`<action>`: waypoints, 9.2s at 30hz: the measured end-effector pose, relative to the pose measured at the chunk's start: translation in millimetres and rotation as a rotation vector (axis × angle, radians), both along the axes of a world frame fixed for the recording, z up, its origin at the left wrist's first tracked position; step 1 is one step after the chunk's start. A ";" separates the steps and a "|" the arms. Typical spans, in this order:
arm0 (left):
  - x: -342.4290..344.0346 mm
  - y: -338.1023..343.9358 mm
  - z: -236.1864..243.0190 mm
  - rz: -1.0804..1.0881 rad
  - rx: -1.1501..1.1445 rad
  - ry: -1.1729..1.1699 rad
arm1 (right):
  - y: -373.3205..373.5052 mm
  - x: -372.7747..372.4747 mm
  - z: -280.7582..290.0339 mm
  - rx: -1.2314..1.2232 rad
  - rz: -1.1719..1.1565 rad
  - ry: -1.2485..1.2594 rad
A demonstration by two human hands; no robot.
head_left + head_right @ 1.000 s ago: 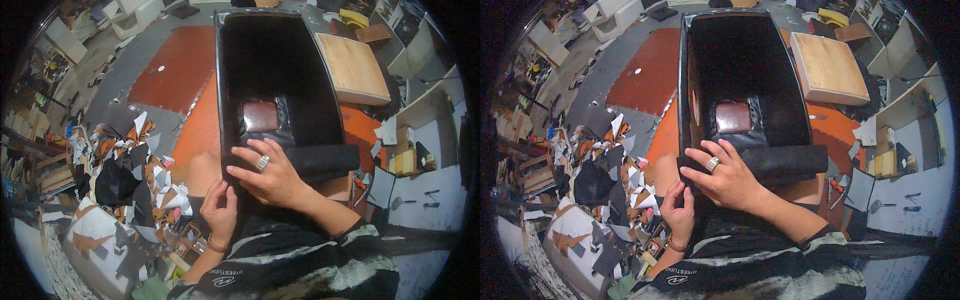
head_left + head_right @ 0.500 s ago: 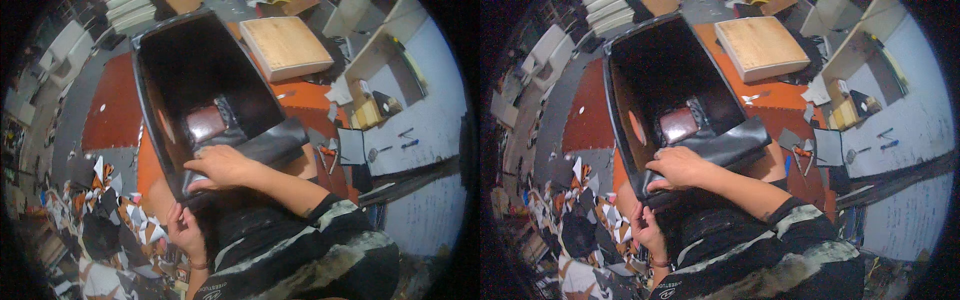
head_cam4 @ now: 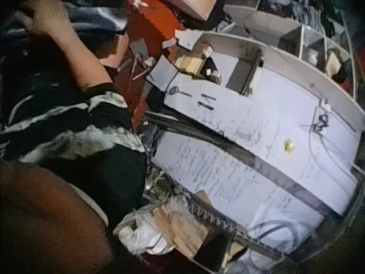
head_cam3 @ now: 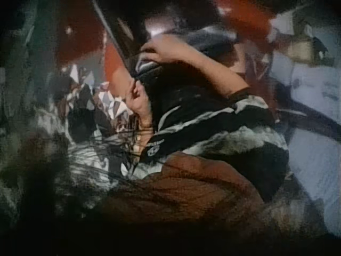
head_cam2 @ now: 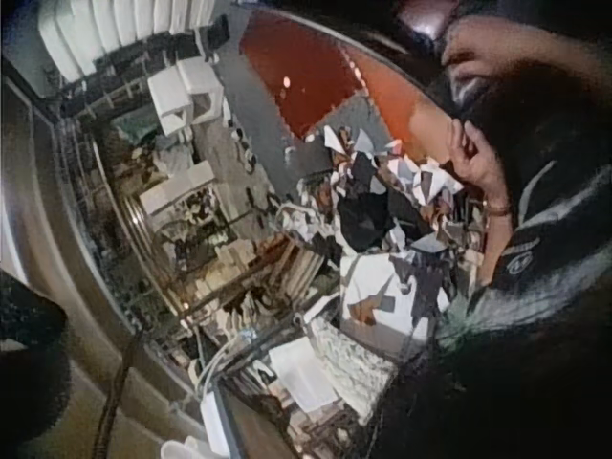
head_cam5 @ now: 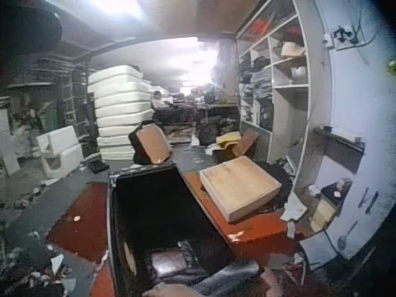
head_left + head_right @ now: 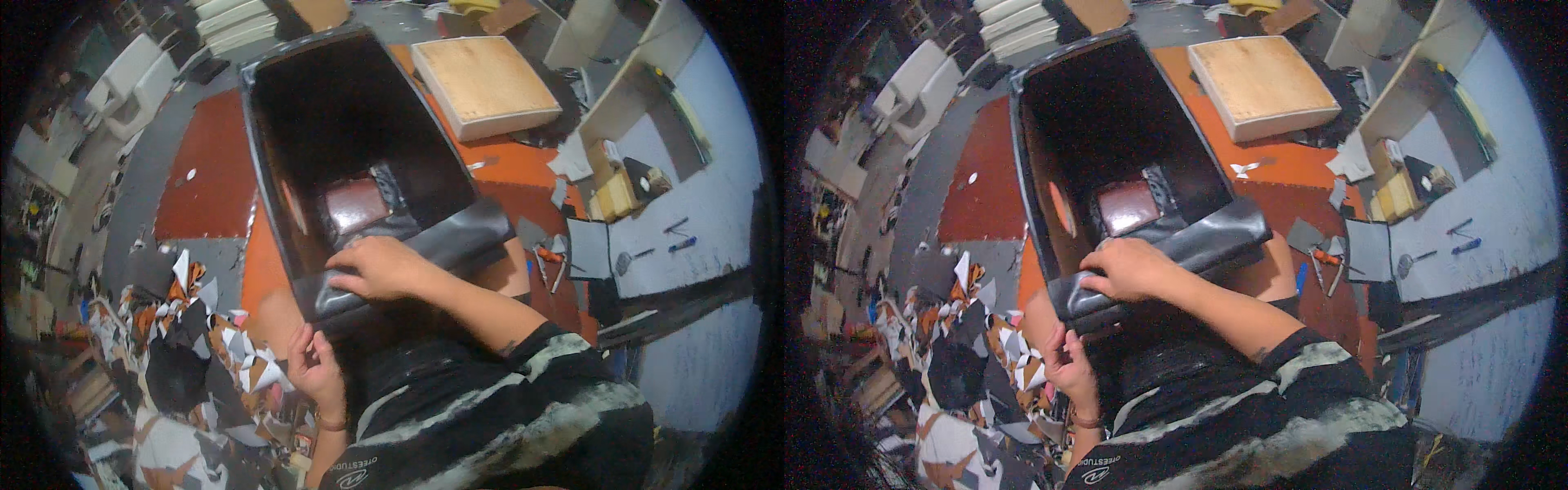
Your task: The person is reupholstering a rectangular wooden box. They cut a black vinyl sheet to size, apply it to the box edges, and secure it using a staple gun. The person repeatedly trims excess material and adjusts the vinyl to ensure a tight fit.
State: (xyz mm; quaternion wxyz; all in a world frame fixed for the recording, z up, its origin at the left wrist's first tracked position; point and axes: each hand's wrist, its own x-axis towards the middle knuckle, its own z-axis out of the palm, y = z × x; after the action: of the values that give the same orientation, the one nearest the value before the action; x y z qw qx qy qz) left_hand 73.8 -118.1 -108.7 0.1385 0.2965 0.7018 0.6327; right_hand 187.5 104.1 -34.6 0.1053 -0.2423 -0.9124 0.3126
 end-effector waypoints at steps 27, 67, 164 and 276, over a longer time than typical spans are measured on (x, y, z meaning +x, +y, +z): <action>0.9 3.5 19.3 -0.080 0.029 0.061 | -3.2 3.9 9.3 0.009 -0.043 0.052; -7.2 0.6 13.2 -0.186 0.114 -0.039 | -78.0 53.8 58.3 0.416 0.233 0.014; 46.1 57.8 113.3 -0.515 -0.406 0.926 | 26.3 240.6 -17.4 -0.544 -0.763 0.378; -94.8 38.2 77.0 -0.820 -0.403 -0.469 | -47.3 156.8 -18.3 0.532 -0.351 -0.073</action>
State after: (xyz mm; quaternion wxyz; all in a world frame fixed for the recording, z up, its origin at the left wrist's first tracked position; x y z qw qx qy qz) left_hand -21.0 -79.9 -31.8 0.5833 0.3648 0.5859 0.4281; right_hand 344.2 56.8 -52.9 0.1845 -0.3708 -0.9097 0.0311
